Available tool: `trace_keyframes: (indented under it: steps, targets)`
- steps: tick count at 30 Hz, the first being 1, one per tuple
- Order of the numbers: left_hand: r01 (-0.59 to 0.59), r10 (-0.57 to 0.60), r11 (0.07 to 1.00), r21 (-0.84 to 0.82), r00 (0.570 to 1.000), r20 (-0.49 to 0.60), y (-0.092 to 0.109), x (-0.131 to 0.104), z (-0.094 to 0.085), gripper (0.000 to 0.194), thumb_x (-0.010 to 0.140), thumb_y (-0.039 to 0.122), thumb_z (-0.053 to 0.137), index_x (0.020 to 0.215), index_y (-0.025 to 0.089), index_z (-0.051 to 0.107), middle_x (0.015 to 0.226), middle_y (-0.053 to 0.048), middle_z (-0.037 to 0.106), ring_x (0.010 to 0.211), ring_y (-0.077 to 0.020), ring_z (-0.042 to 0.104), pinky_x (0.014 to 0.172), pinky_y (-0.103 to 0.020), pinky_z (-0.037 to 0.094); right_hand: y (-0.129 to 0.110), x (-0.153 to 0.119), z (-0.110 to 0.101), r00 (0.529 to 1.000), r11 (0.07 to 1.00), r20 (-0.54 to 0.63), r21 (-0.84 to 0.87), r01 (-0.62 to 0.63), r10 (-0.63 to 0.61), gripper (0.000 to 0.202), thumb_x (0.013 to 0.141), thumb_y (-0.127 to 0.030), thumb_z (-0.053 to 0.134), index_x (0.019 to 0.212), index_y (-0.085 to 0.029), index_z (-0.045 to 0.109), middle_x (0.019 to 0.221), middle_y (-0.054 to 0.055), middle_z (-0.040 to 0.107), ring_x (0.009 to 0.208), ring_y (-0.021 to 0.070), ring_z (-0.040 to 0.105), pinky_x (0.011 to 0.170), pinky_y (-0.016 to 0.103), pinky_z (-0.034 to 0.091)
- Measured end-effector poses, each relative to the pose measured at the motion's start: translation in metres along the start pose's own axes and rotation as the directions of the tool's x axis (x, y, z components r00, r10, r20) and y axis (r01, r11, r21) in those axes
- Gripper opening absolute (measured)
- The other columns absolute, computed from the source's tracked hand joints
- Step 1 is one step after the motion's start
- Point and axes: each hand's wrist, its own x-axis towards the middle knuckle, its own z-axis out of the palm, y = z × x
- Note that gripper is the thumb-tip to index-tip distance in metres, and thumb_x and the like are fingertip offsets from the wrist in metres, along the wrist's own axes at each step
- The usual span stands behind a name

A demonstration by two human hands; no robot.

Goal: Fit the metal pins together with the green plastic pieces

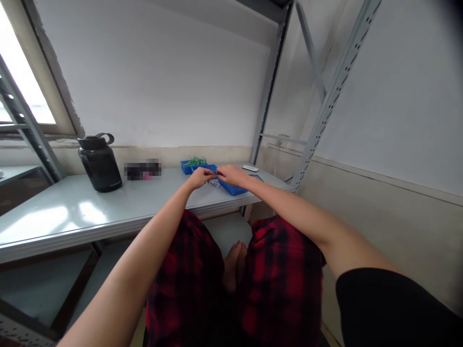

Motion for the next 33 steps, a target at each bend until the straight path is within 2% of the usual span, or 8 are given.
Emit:
trace_keyframes:
  steps: [7, 17, 27, 33]
  targets:
    - [-0.033, 0.032, 0.999, -0.003, 0.999, -0.01, 0.002, 0.0, -0.002, 0.02, 0.077, 0.031, 0.069, 0.083, 0.014, 0.077, 0.07, -0.003, 0.068, 0.063, -0.0152, 0.054, 0.064, -0.028, 0.044, -0.001, -0.001, 0.0, 0.998, 0.997, 0.068, -0.074, 0.013, -0.008, 0.029, 0.101, -0.03, 0.043, 0.113, -0.016, 0.065, 0.101, 0.012, 0.073, 0.081, 0.0203, 0.065, 0.062, 0.026, 0.037]
    - [0.003, -0.003, 1.0, -0.025, 1.0, -0.029, 0.003, -0.001, -0.003, 0.02, 0.076, 0.033, 0.07, 0.079, 0.014, 0.076, 0.069, -0.005, 0.068, 0.063, -0.0159, 0.054, 0.061, -0.028, 0.043, 0.003, -0.004, -0.008, 0.998, 0.997, 0.061, -0.077, 0.014, -0.009, 0.024, 0.098, -0.025, 0.047, 0.107, -0.015, 0.067, 0.101, 0.012, 0.074, 0.082, 0.0202, 0.066, 0.064, 0.026, 0.038]
    - [0.018, -0.019, 1.0, -0.007, 0.997, -0.08, -0.006, 0.002, -0.003, 0.027, 0.072, 0.041, 0.073, 0.076, 0.015, 0.074, 0.072, -0.005, 0.069, 0.067, -0.0174, 0.057, 0.065, -0.029, 0.044, 0.01, -0.001, -0.007, 0.986, 0.983, 0.028, -0.084, -0.163, 0.166, 0.025, 0.098, -0.026, 0.046, 0.106, -0.018, 0.068, 0.098, 0.012, 0.074, 0.078, 0.0205, 0.065, 0.062, 0.026, 0.039]
    - [0.028, -0.031, 0.996, -0.089, 0.999, -0.035, -0.004, 0.003, -0.002, 0.03, 0.075, 0.04, 0.069, 0.088, 0.014, 0.076, 0.079, -0.007, 0.071, 0.067, -0.0165, 0.057, 0.062, -0.028, 0.046, 0.006, -0.003, -0.008, 0.989, 0.989, -0.023, 0.026, -0.146, 0.147, 0.026, 0.098, -0.027, 0.044, 0.102, -0.017, 0.068, 0.096, 0.011, 0.074, 0.078, 0.0198, 0.063, 0.063, 0.026, 0.037]
